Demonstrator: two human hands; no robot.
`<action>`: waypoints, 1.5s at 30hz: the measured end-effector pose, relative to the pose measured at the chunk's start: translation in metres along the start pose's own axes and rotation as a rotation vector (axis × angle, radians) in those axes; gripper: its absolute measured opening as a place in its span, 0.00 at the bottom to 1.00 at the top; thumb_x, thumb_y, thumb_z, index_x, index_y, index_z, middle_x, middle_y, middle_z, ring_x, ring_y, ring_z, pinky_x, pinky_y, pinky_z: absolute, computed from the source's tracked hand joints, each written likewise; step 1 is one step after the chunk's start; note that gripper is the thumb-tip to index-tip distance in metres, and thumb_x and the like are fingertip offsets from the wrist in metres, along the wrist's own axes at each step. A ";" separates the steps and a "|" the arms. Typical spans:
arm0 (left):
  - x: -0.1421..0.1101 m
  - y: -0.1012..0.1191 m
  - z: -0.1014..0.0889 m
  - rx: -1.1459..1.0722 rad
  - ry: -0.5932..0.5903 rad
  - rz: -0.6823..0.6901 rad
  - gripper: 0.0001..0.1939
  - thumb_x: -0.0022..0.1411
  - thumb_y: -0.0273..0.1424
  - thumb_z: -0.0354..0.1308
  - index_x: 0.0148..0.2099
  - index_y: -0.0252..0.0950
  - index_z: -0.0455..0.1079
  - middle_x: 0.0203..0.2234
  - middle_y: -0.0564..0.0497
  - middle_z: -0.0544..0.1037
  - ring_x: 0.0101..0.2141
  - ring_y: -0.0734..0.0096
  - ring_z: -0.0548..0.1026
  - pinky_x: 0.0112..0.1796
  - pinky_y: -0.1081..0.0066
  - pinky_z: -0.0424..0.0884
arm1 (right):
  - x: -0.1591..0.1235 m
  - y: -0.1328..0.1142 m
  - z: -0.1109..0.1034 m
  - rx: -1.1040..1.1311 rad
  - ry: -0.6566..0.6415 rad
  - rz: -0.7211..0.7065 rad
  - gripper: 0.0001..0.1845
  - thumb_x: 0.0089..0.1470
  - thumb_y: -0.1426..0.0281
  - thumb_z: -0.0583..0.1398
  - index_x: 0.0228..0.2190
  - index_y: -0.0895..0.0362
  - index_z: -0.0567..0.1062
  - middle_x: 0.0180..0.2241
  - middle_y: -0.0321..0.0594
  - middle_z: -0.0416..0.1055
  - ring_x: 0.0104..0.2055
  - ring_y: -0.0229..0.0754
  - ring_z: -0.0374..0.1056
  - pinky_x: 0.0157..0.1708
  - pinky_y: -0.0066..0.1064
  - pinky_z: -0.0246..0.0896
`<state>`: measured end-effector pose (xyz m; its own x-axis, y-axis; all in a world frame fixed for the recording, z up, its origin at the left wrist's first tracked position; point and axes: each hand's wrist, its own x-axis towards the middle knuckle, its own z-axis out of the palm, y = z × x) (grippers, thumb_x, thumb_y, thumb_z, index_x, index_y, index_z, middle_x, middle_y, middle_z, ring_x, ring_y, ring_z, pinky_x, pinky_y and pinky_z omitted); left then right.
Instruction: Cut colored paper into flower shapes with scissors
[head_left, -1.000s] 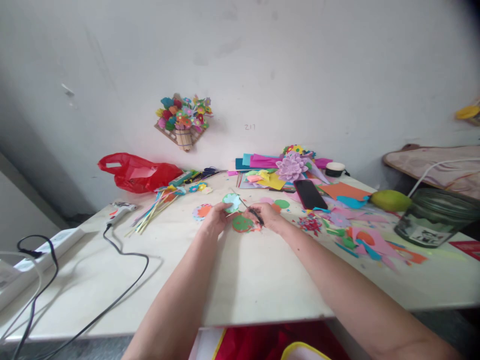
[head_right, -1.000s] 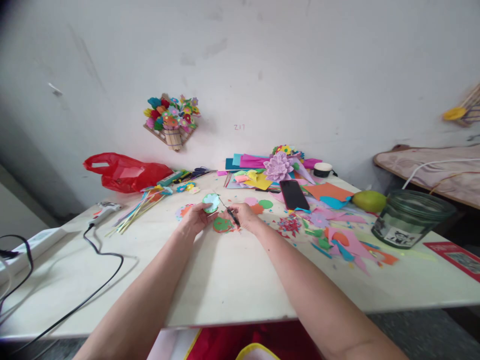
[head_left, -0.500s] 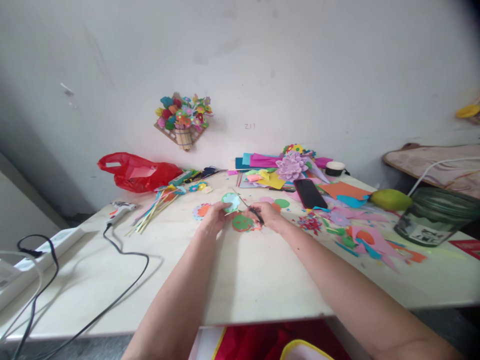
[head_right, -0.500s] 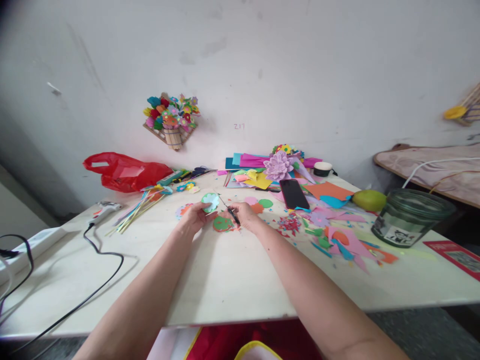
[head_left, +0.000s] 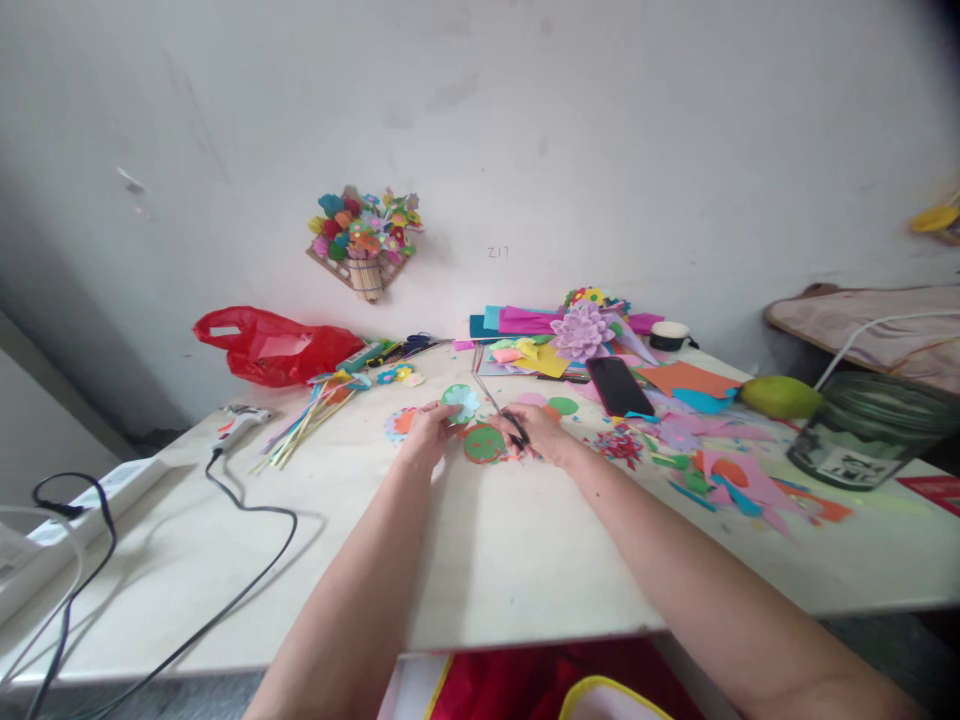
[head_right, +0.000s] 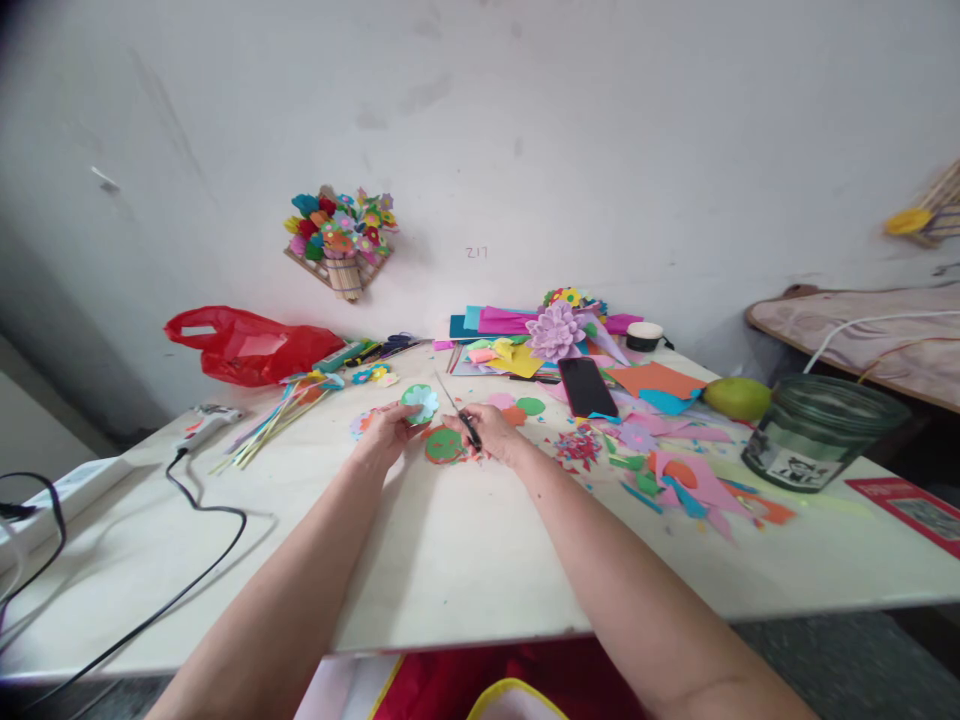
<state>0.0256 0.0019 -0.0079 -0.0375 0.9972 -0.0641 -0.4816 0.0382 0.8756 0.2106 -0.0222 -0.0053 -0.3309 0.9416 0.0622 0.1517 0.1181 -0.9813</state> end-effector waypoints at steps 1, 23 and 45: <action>0.000 0.000 0.000 -0.002 0.006 0.002 0.07 0.43 0.18 0.61 0.26 0.32 0.67 0.21 0.49 0.76 0.22 0.71 0.75 0.26 0.73 0.73 | 0.000 -0.001 0.001 -0.004 -0.003 0.012 0.19 0.46 0.56 0.64 0.23 0.58 0.66 0.15 0.29 0.64 0.12 0.29 0.59 0.06 0.19 0.45; 0.000 -0.008 0.013 -0.062 0.063 0.062 0.07 0.38 0.18 0.61 0.20 0.32 0.65 0.16 0.52 0.73 0.20 0.73 0.73 0.26 0.73 0.71 | 0.001 0.003 0.011 0.004 0.007 0.032 0.19 0.46 0.55 0.64 0.26 0.58 0.67 0.15 0.29 0.64 0.11 0.28 0.57 0.06 0.18 0.45; 0.001 -0.009 0.016 -0.072 0.056 0.099 0.07 0.33 0.20 0.62 0.18 0.32 0.65 0.14 0.54 0.71 0.19 0.75 0.71 0.25 0.74 0.71 | 0.003 0.001 0.013 0.062 0.063 0.057 0.12 0.47 0.65 0.64 0.26 0.58 0.66 0.13 0.27 0.61 0.09 0.28 0.55 0.05 0.19 0.42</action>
<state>0.0439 0.0031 -0.0086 -0.1358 0.9907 -0.0074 -0.5342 -0.0669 0.8427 0.1975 -0.0235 -0.0081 -0.2640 0.9644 0.0149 0.1106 0.0456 -0.9928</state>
